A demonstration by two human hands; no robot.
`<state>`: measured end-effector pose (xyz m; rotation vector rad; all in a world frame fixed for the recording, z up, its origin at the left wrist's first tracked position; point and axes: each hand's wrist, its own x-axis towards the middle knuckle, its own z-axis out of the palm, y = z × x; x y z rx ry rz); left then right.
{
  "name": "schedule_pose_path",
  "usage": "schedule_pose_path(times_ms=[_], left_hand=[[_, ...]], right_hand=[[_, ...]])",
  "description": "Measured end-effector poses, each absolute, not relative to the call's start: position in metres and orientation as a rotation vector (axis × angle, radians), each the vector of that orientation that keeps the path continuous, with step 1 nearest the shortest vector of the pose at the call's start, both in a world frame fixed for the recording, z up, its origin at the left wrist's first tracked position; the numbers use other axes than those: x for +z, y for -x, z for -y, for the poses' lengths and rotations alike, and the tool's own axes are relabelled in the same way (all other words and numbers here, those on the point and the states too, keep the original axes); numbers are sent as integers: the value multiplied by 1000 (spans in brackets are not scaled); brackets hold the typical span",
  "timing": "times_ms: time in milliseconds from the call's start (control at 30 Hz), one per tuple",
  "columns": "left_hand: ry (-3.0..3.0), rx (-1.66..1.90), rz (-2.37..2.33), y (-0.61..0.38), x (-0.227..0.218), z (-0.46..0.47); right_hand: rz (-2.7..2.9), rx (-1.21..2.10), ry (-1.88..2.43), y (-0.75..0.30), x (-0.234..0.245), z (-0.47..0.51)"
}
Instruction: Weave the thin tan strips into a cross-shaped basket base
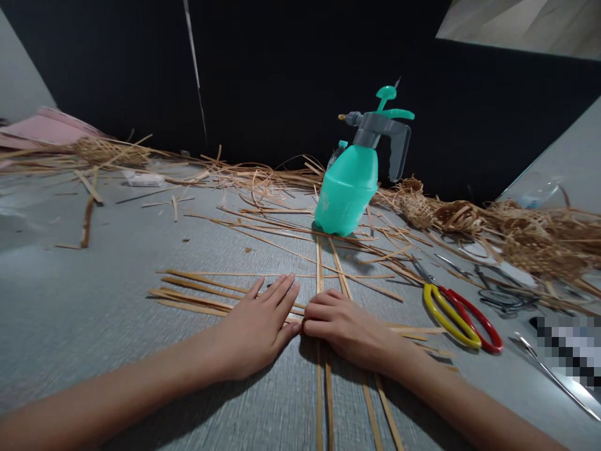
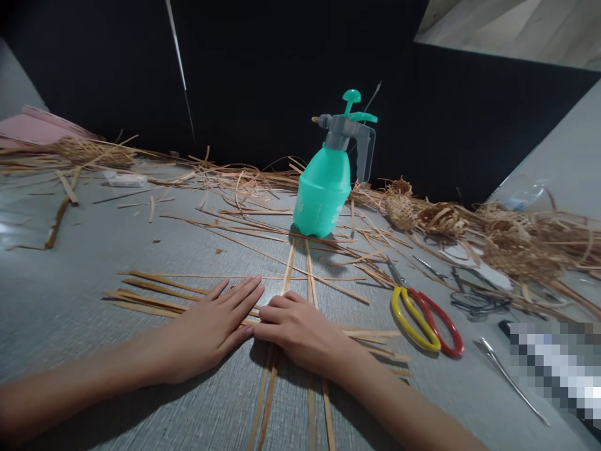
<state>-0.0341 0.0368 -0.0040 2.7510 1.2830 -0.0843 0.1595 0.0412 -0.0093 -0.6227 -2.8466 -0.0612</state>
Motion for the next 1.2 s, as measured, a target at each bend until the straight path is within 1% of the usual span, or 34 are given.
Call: schedule_pose_path(times_ms=[233,333,433,533,600,733,867,1067,1200], left_hand=[[-2727,-33,-1261,36,-5,-36],[-2716,3,-1251,37,-6,-35],[-2710,35,-1248,37,-5,-34],[-2733,95,-1240,36,-2,-32],[-2783,179,-1169,36,1,-31],[-2851,358,-901,33,6,-27],[-2819,374,-732,32,7,-22],[-2730,381,-676,33,0,-28],[-2704,403,-632,33,-3,-33]], right_hand=[[2832,-53,684,-158,-13,-36],[2695,56,759,-171,-7,-34],[2475,170,972,-197,8,-31],[2521,330,1126,-220,21,-22],[2578,369,1172,-226,22,-13],[2721,75,1185,-219,16,-3],[2853,-29,1078,-211,20,-10],[3041,-510,700,-214,19,-29],[3044,-551,516,-217,14,-32]])
